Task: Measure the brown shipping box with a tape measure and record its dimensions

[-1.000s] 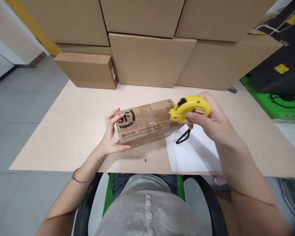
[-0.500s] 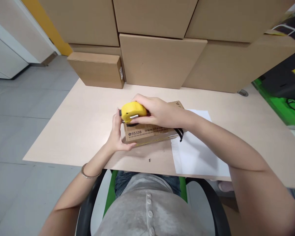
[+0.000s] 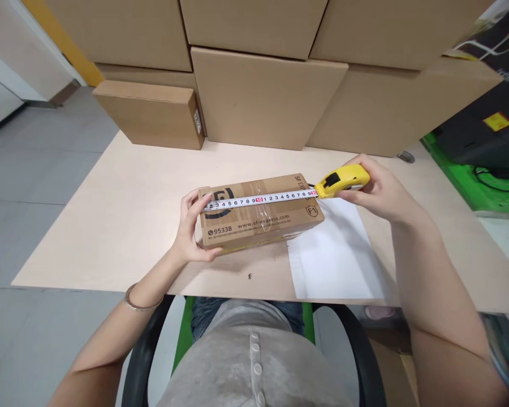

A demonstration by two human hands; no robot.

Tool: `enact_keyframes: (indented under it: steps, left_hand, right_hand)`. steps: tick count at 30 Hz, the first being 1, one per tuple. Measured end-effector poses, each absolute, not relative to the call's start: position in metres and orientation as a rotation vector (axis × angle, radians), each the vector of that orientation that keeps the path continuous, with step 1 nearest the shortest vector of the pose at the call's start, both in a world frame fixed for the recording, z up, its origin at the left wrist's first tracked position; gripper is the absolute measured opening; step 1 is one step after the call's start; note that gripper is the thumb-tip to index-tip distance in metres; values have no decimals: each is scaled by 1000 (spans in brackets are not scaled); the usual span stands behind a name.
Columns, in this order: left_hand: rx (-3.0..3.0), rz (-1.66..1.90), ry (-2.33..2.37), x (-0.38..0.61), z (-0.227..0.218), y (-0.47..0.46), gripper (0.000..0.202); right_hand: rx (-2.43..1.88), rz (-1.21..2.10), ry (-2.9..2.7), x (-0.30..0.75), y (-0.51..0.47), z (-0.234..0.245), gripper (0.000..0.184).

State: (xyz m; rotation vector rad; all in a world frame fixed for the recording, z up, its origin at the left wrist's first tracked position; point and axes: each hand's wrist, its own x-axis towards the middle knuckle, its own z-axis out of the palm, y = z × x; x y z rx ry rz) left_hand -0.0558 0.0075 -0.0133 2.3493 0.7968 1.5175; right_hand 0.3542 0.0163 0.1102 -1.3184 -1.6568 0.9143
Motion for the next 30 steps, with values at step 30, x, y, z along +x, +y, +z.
enact_keyframes:
  steps: [30]
  left_hand:
    - [2083,1439,980,-66,-17,0,145]
  right_hand:
    - [-996,747,-1930,226,5,159,40]
